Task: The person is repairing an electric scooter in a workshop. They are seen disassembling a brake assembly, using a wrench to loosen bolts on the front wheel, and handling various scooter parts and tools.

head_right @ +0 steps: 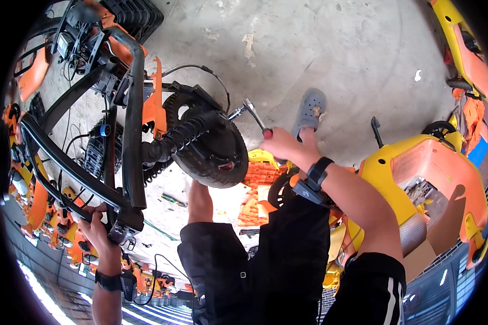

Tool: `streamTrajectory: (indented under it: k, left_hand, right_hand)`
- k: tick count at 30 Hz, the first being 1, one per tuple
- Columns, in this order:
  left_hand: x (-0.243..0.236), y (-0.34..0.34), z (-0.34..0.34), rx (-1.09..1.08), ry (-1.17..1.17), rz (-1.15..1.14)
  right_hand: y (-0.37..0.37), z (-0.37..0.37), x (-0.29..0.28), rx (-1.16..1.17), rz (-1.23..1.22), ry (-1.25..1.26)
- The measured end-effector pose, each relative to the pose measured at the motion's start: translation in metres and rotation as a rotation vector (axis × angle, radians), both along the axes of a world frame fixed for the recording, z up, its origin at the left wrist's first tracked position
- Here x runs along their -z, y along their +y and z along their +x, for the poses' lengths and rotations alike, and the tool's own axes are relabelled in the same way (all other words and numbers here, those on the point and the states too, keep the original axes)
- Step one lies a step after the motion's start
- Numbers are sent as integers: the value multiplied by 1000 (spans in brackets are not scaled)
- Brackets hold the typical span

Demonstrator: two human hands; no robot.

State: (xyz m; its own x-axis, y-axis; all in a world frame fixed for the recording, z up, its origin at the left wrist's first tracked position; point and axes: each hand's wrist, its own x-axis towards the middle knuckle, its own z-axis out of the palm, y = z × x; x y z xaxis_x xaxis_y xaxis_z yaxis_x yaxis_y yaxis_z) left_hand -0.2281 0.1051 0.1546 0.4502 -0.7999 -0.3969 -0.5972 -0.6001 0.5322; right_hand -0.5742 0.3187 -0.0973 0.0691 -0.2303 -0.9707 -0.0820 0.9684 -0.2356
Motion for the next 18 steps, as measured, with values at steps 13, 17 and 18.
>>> streamTrajectory:
  k: [13, 17, 18]
  left_hand:
    - [-1, 1, 54, 391, 17, -10]
    - [-3, -3, 92, 453, -64, 49]
    - [3, -1, 78, 342, -48, 38]
  right_hand:
    - [75, 70, 146, -137, 24, 726]
    - [45, 73, 135, -232, 239, 692]
    - [50, 60, 121, -364, 161, 596]
